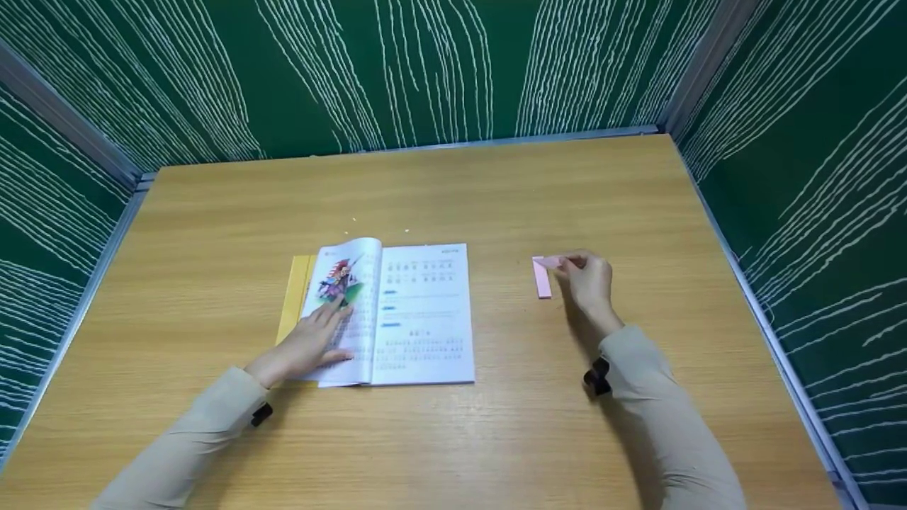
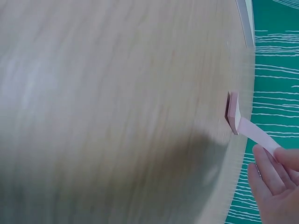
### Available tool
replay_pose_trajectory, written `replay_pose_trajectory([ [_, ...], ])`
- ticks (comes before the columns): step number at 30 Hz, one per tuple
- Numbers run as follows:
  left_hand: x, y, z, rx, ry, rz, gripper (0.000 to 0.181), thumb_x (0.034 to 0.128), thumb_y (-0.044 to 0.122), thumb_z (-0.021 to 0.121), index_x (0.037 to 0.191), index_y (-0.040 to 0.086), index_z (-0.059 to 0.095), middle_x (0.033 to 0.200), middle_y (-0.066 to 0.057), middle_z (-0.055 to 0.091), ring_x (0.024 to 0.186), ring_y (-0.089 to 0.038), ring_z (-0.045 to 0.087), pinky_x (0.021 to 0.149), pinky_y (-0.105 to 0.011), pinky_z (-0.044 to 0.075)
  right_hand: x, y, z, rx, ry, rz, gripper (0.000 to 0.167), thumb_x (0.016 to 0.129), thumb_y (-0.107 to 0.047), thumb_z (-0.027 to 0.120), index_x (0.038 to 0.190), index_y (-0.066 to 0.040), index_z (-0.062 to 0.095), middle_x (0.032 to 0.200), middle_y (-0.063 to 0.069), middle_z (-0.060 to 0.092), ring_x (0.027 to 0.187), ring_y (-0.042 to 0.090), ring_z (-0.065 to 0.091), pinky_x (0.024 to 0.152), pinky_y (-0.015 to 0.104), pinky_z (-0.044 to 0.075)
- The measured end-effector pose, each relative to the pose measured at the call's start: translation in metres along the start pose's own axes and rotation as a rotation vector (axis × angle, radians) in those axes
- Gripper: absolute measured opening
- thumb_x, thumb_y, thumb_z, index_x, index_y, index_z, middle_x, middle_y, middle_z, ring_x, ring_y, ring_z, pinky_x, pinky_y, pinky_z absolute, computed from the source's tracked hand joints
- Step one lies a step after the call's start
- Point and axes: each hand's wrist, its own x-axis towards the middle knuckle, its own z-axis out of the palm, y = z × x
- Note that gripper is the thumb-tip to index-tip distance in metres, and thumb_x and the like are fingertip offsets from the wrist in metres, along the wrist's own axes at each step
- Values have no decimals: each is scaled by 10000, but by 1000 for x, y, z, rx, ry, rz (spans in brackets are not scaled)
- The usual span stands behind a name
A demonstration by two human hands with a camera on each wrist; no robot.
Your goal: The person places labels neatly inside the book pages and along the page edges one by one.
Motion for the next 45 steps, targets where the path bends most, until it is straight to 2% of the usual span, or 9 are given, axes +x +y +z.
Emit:
replay_pose_trajectory([
  [5, 1, 0, 0, -9, -17, -16, 814, 807, 519, 496, 1397, 36, 209, 1453, -215, 87, 1286, -420, 160, 1006, -537, 225, -1, 0, 0, 75, 19, 29, 236, 857, -111, 564, 971, 85, 629, 716, -87, 624, 639, -67, 552, 576, 78, 423],
  [12, 0, 0, 1, -27, -22, -25, 822, 805, 521, 498, 1399, 38, 201, 1457, -209, 68, 1289, -423, 147, 1009, -540, 215, -2, -1, -2, 192, 21, 113, 271, 862, -113, 557, 1008, 112, 593, 639, -199, 583, 646, -42, 595, 611, 105, 470],
  [16, 1, 0, 1, -36, -30, -34, 825, 807, 532, 486, 1406, 49, 187, 1460, -200, 51, 1293, -418, 132, 1021, -531, 193, -2, 0, -6, 329, 11, 178, 205, 855, -59, 546, 986, 97, 574, 616, -190, 589, 635, -19, 607, 637, 142, 496],
  [20, 1, 0, 1, -33, -23, -36, 824, 806, 530, 490, 1406, 51, 190, 1459, -201, 64, 1292, -419, 137, 1025, -526, 189, -3, 1, -9, 538, 15, 227, 41, 832, 8, 551, 857, 2, 583, 607, -93, 622, 592, 35, 622, 625, 178, 508],
  [24, 1, 0, 1, -29, -17, -36, 823, 804, 527, 495, 1405, 50, 197, 1458, -203, 68, 1290, -420, 142, 1026, -523, 190, -4, 1, -13, 666, 10, 268, 19, 829, -2, 563, 841, -13, 573, 619, -23, 640, 588, 81, 636, 611, 212, 517],
  [31, 1, 1, 2, -19, -10, -27, 827, 801, 529, 493, 1401, 40, 201, 1453, -215, 76, 1283, -428, 158, 1021, -524, 200, -5, 1, -15, 517, -21, 261, 96, 843, -93, 579, 916, -32, 567, 615, -94, 631, 592, 27, 621, 599, 166, 507],
  [37, 1, 1, 3, -10, -10, -22, 822, 806, 534, 482, 1404, 47, 194, 1450, -219, 89, 1281, -428, 165, 1010, -530, 220, -6, 1, -13, 606, -79, 198, 103, 820, -68, 607, 781, -152, 652, 643, -77, 648, 600, 35, 622, 579, 147, 499],
  [42, 2, 0, 4, -7, -12, -19, 826, 807, 539, 477, 1402, 41, 194, 1450, -223, 82, 1283, -427, 162, 1010, -528, 221, -9, -2, -11, 699, -162, 183, 86, 810, -68, 623, 790, -134, 675, 693, -34, 668, 627, 81, 639, 607, 180, 512],
  [45, 2, 0, 5, -1, -11, -22, 829, 803, 541, 478, 1402, 42, 197, 1449, -226, 81, 1283, -426, 161, 1012, -527, 218, -6, 3, -7, 691, -198, 142, 71, 810, -87, 628, 800, -137, 678, 720, -28, 675, 648, 94, 645, 632, 196, 515],
])
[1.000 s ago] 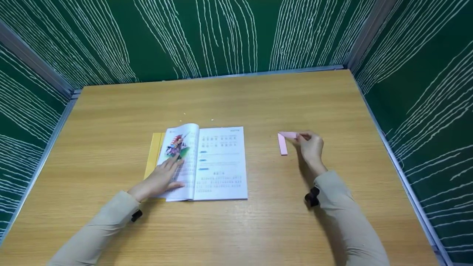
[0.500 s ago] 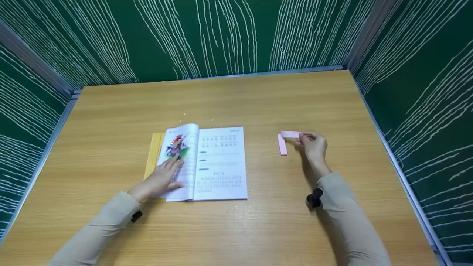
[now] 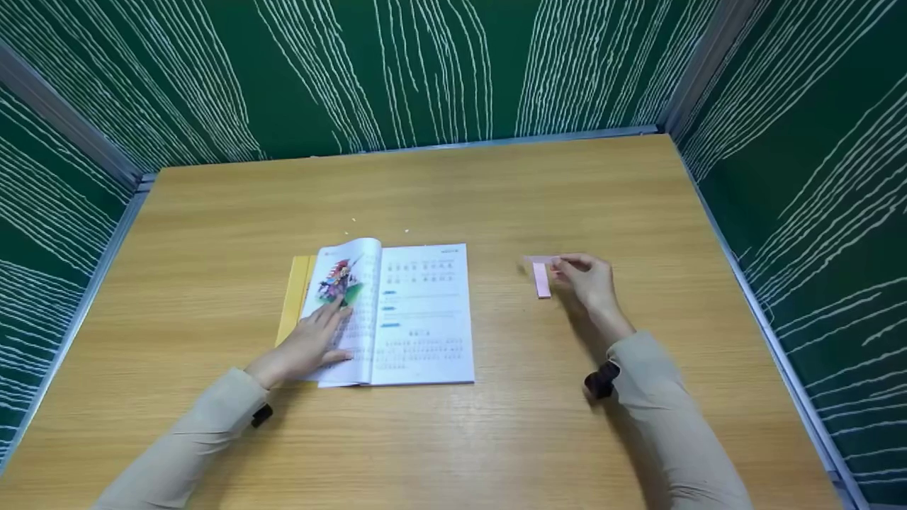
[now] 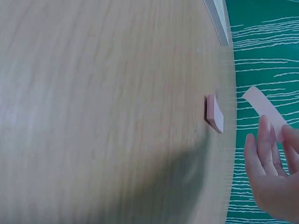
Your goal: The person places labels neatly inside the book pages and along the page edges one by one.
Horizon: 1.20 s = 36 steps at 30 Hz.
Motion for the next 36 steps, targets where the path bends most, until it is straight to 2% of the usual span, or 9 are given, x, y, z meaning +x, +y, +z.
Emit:
replay_pose_trajectory([
  [3, 0, 0, 0, 2, 2, -1, 835, 799, 545, 479, 1405, 48, 191, 1449, -224, 76, 1284, -425, 159, 1015, -525, 212, 13, 18, -8, -38, -3, -4, 43, 779, -153, 673, 815, -138, 692, 744, -40, 677, 668, 88, 642, 643, 189, 513],
  [9, -3, 1, -2, -31, 41, 34, 840, 798, 567, 458, 1386, 13, 227, 1431, -256, 119, 1264, -456, 178, 1001, -545, 220, 39, 52, -20, -60, 25, -31, 221, 736, -185, 716, 897, -36, 688, 794, 6, 682, 695, 121, 649, 659, 200, 511],
  [12, -4, 2, -3, -40, 44, 38, 849, 794, 584, 440, 1386, 15, 227, 1430, -258, 119, 1266, -457, 171, 1007, -542, 209, 34, 44, -14, -64, -5, -22, 216, 736, -183, 716, 908, -53, 692, 816, 0, 682, 726, 114, 651, 701, 204, 504],
  [16, -3, 2, -2, -27, 26, 17, 835, 800, 553, 472, 1399, 36, 206, 1445, -234, 93, 1281, -435, 157, 1019, -527, 203, 10, 12, 5, -140, -72, -38, 170, 762, -173, 694, 916, -99, 696, 823, -60, 677, 763, 65, 640, 754, 197, 489],
  [20, -2, 2, -1, 4, 17, 6, 814, 808, 522, 490, 1399, 41, 206, 1447, -224, 99, 1281, -424, 174, 1008, -530, 223, -6, -12, 22, -270, -87, -57, 246, 784, -139, 669, 1008, -37, 667, 759, -134, 667, 748, -18, 609, 720, 114, 450],
  [23, -2, 2, -1, 18, 19, 8, 808, 809, 524, 486, 1394, 39, 214, 1444, -226, 112, 1277, -421, 189, 1001, -532, 234, -8, -15, 28, -332, -84, -27, 355, 782, -144, 672, 1083, 33, 612, 742, -152, 662, 741, -48, 589, 679, 88, 415],
  [25, -2, 2, -1, 20, 21, 10, 810, 809, 528, 485, 1394, 36, 216, 1443, -228, 114, 1276, -420, 193, 1001, -528, 236, -8, -14, 30, -359, -73, -11, 398, 761, -186, 696, 1090, 21, 611, 750, -165, 658, 764, -54, 575, 683, 98, 410],
  [30, -3, 2, -1, 14, 27, 16, 804, 812, 516, 490, 1392, 29, 221, 1442, -233, 114, 1271, -429, 196, 999, -532, 236, -6, -10, 32, -356, -84, -13, 312, 745, -292, 705, 1005, -120, 685, 783, -148, 671, 834, -48, 570, 741, 112, 374],
  [36, -3, 3, -2, 5, 27, 13, 807, 813, 514, 494, 1397, 34, 212, 1445, -229, 102, 1274, -433, 183, 1005, -537, 222, -3, -10, 39, -322, -81, -34, 272, 768, -239, 688, 977, -65, 683, 748, -135, 670, 772, -8, 613, 700, 111, 420],
])
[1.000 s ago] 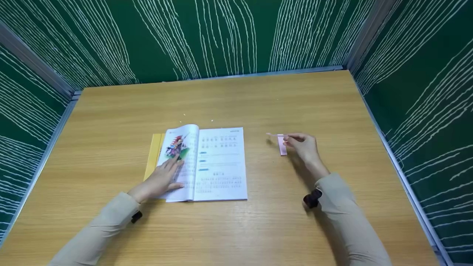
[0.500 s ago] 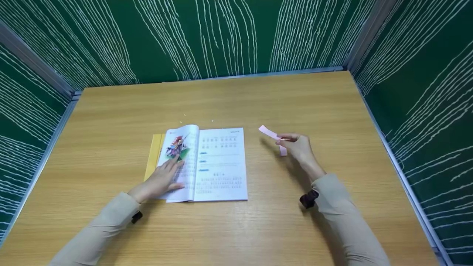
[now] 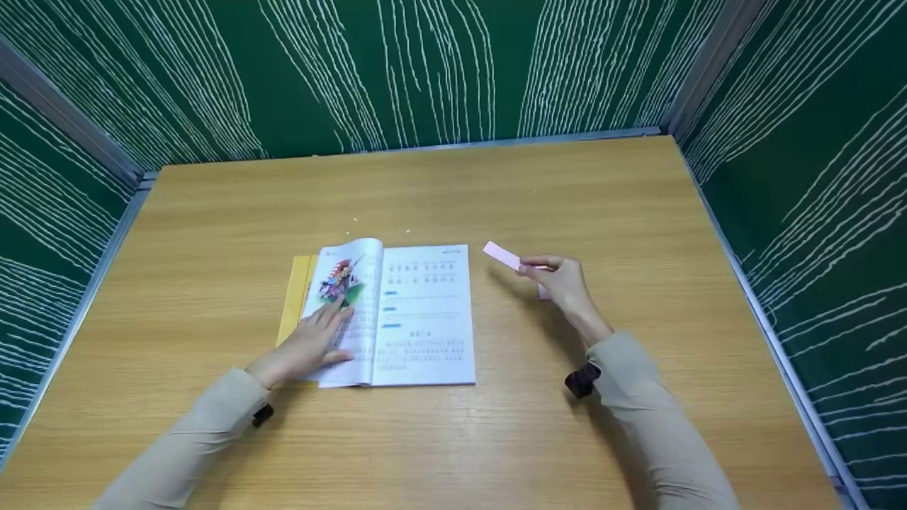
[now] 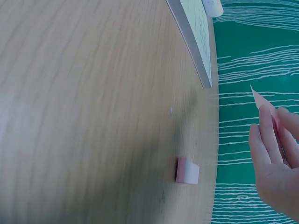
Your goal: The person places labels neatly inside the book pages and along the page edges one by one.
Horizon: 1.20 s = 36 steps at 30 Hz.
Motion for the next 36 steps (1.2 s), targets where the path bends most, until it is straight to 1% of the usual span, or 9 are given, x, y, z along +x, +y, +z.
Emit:
replay_pose_trajectory([
  [3, 0, 0, 0, 2, -4, -2, 808, 812, 518, 489, 1398, 37, 210, 1447, -224, 99, 1277, -430, 176, 1008, -534, 218, 2, -3, 4, -19, -2, 8, 345, 765, -230, 691, 1016, 2, 651, 730, -157, 657, 751, -2, 608, 679, 115, 437],
  [7, 0, 0, -1, -9, -7, -5, 809, 809, 517, 492, 1395, 34, 214, 1447, -224, 98, 1281, -428, 167, 1012, -533, 211, 5, -7, 7, -39, -19, 29, 396, 774, -203, 683, 1061, 59, 604, 738, -153, 649, 743, 37, 617, 688, 150, 469],
  [10, 0, 0, -1, -12, -6, -6, 807, 808, 515, 496, 1392, 31, 221, 1444, -229, 105, 1281, -430, 164, 1012, -534, 209, 8, -9, 10, -33, -46, 31, 388, 790, -149, 663, 1083, 89, 574, 767, -127, 647, 740, 49, 620, 710, 178, 482],
  [14, 1, -1, 0, 1, -19, -9, 809, 812, 522, 483, 1394, 33, 208, 1445, -231, 96, 1279, -434, 163, 1012, -536, 209, 14, -8, 13, 3, -92, 6, 376, 804, -71, 630, 1096, 146, 531, 783, -106, 648, 729, 55, 625, 716, 172, 484],
  [19, 1, 0, -1, -2, -29, -16, 811, 813, 526, 478, 1396, 33, 203, 1446, -230, 86, 1277, -441, 160, 1010, -541, 207, 22, -9, 16, 10, -134, 5, 400, 805, -61, 627, 1104, 174, 504, 778, -118, 642, 727, 55, 624, 740, 192, 489],
  [24, 1, 0, -1, -2, -25, -12, 812, 811, 517, 489, 1395, 29, 205, 1445, -231, 91, 1273, -444, 168, 1008, -540, 215, 31, -10, 18, -90, -157, 32, 375, 808, -105, 634, 1090, 127, 550, 802, -86, 655, 734, 45, 614, 742, 199, 479],
  [27, 2, 0, -1, 5, -35, -17, 817, 812, 520, 484, 1399, 31, 193, 1448, -227, 82, 1278, -437, 162, 1012, -535, 211, 36, -12, 20, -139, -178, 50, 350, 810, -110, 631, 1082, 101, 571, 826, -59, 661, 737, 46, 610, 747, 198, 474],
  [32, 2, 0, 0, 8, -46, -25, 827, 809, 531, 475, 1402, 33, 185, 1450, -226, 67, 1285, -433, 141, 1020, -531, 194, 44, -12, 24, -236, -212, 79, 341, 818, -142, 626, 1078, 76, 589, 909, 53, 658, 757, 64, 586, 755, 221, 471],
  [36, 2, 0, 1, 6, -44, -27, 827, 807, 530, 477, 1402, 35, 186, 1451, -224, 64, 1287, -431, 134, 1023, -530, 187, 49, -12, 28, -329, -219, 75, 324, 820, -154, 624, 1064, 58, 609, 990, 144, 633, 777, 74, 547, 720, 196, 452],
])
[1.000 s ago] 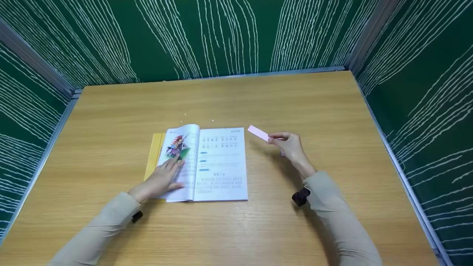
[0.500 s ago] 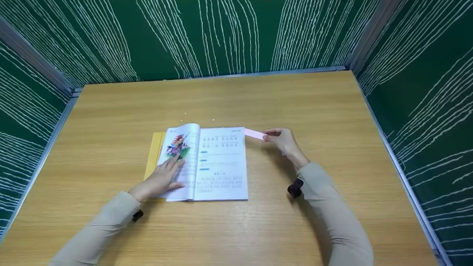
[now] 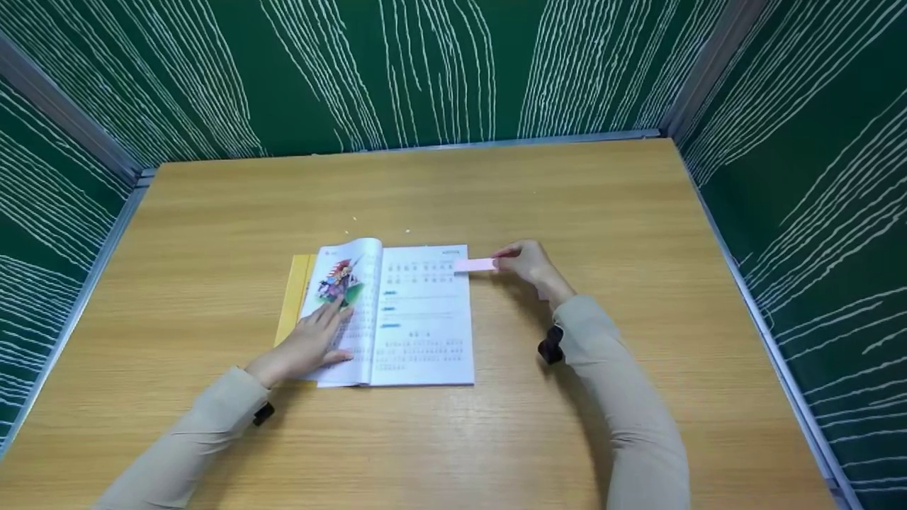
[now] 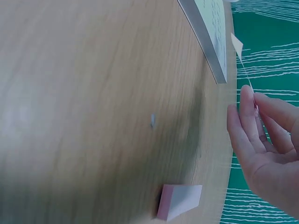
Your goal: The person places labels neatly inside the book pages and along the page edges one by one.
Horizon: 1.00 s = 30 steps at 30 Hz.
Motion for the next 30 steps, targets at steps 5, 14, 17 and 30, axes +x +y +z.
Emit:
replay_pose_trajectory([
  [5, 0, 0, 1, 8, 4, 1, 818, 808, 520, 487, 1399, 34, 195, 1450, -224, 72, 1283, -435, 146, 1020, -533, 195, 5, -2, 3, 44, -29, -3, 297, 829, -80, 601, 1065, 99, 589, 1004, 180, 619, 728, 39, 580, 734, 213, 492],
  [14, 1, -1, 1, 21, 11, 6, 801, 807, 498, 510, 1387, 28, 221, 1445, -232, 94, 1273, -443, 170, 1003, -542, 221, 13, -3, 6, 54, -57, 42, 298, 837, -76, 589, 1087, 86, 582, 1028, 185, 617, 730, 55, 615, 764, 257, 497],
  [17, 1, -1, 2, 19, 10, 7, 803, 808, 502, 506, 1389, 27, 218, 1444, -234, 88, 1274, -443, 167, 1007, -539, 215, 15, -3, 7, 40, -54, 47, 293, 839, -71, 585, 1085, 89, 583, 1023, 189, 620, 717, 50, 608, 745, 242, 498],
  [30, 2, -2, 4, 18, 19, 8, 810, 807, 518, 496, 1388, 24, 222, 1442, -239, 94, 1274, -444, 164, 1005, -542, 212, 21, 1, 12, 130, -40, 51, 295, 822, -6, 584, 1079, 136, 559, 1001, 204, 617, 691, 48, 609, 714, 209, 506],
])
